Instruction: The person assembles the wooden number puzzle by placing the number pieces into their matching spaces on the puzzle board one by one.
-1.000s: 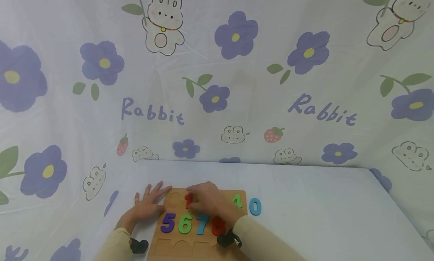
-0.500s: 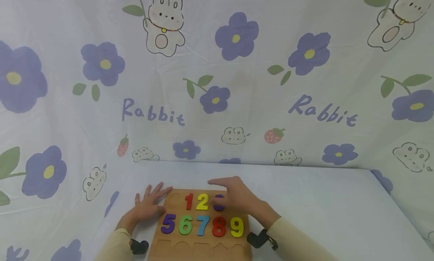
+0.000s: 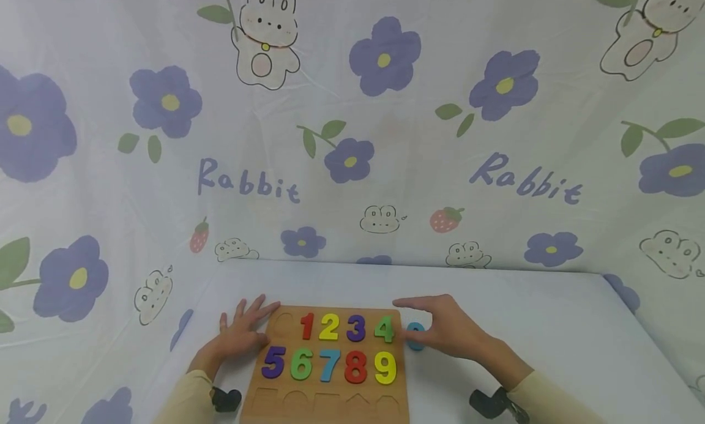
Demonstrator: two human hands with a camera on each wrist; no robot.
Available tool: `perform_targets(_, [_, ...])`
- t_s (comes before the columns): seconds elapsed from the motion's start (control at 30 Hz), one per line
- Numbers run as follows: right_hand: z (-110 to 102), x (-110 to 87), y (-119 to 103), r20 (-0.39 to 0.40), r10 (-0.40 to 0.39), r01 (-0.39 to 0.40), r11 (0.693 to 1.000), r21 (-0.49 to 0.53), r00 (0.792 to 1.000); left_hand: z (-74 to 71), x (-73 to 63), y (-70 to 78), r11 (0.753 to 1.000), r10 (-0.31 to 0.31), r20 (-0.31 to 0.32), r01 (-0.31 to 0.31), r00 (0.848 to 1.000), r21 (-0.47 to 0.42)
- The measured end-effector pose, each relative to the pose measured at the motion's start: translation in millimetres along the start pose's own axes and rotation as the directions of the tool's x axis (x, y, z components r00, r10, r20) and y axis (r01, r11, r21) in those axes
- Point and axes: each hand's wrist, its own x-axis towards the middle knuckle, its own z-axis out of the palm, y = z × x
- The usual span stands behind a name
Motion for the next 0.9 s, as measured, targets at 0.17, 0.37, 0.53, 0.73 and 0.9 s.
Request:
perform_targets(0.17, [-3, -18.2, 20, -0.018, 0.04, -0.04, 0.999, 0.015, 0.999, -0.4, 0.8, 1.3, 1.0, -0.013, 0.008, 0.013, 1.0, 0.008])
perform_targets(0.37, [0, -30.9, 35, -0.044, 0.055, -0.054, 0.998, 0.025, 0.998, 0.9, 2.0, 1.2, 1.0, -0.007, -0.003, 0.007, 1.0, 0.019])
perform_targets(0.53, [7, -34.2, 42, -0.07, 0.065, -0.062, 0.997, 0.044, 0.995, 1.9, 2.9, 0.2, 1.0, -0.003, -0.004, 0.003, 1.0, 0.019])
perform_targets(0.73, [18, -34.7, 50, -0.083, 0.093, -0.086, 0.993, 0.076, 0.992, 3.0, 3.2, -0.9, 1.0, -0.006, 0.003, 0.006, 1.0, 0.013])
perform_targets(0.9, [26, -33.4, 57, -0.085, 0.096, -0.088, 0.991, 0.098, 0.992, 2.3, 2.8, -1.3, 1.0, -0.009, 0.01, 0.009, 1.0, 0.01])
